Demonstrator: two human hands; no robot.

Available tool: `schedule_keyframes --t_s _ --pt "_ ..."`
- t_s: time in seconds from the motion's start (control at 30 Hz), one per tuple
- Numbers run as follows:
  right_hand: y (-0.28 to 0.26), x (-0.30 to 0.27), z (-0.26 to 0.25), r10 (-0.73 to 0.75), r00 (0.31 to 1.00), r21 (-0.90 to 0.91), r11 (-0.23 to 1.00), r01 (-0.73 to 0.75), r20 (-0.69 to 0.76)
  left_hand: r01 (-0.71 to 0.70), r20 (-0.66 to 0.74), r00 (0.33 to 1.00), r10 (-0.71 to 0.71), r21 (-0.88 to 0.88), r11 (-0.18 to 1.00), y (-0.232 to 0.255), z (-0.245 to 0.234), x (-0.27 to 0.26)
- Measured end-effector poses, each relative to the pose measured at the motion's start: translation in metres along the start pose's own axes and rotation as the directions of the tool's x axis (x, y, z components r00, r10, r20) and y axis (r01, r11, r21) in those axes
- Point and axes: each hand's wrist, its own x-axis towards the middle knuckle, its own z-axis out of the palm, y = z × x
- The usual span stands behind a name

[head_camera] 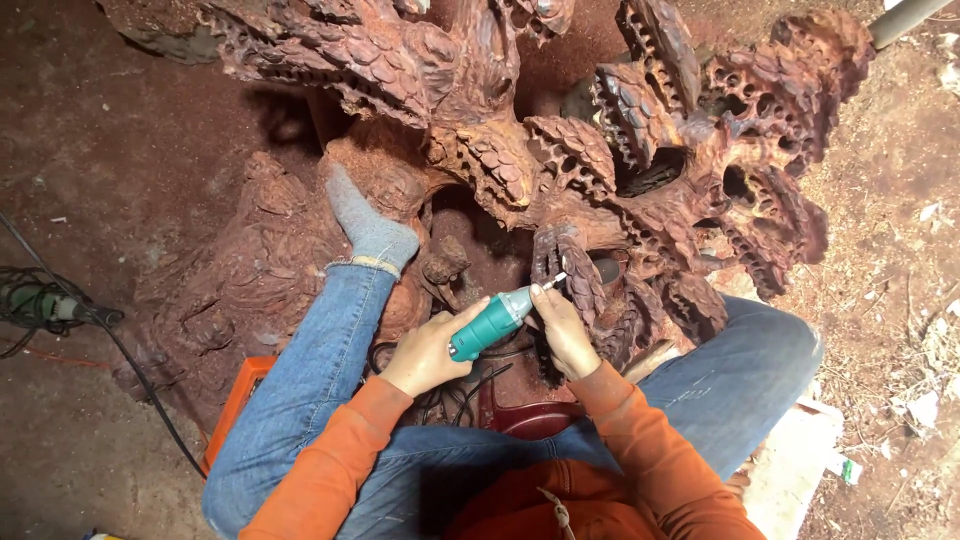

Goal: Carving intricate details into a large wooden sculpture using a handheld rotary tool

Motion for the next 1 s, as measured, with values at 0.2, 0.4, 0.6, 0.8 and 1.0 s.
schedule_keyframes --t_s 0.2,0.4,0.6,0.8,1.0 --pt "0.007 0.001 -0.001 -0.002 1.000 0.016 1.000 0.002 -0.010 -0.015 0.002 1.000 0.015 0.023 1.000 -0.007 0.004 0.008" --pt "0.012 0.002 -0.002 -0.011 1.000 0.017 1.000 0.011 -0.003 -0.014 -0.005 1.000 0.014 0.037 0.999 -0.009 0.011 0.010" --pt "0.009 0.000 -0.004 -0.019 1.000 0.020 1.000 0.019 0.003 -0.016 -0.022 1.000 0.017 0.044 0.999 -0.009 0.022 0.008" --pt "0.008 -0.007 -0.007 0.035 0.999 -0.002 0.999 -0.035 0.038 0.022 0.034 0.999 -0.020 -0.060 0.998 0.008 0.028 -0.013" --pt "-0.003 -0.020 -0.022 -0.090 0.989 -0.345 0.930 0.127 0.121 -0.009 -0.063 0.998 -0.016 -0.379 0.925 0.030 0.061 -0.043"
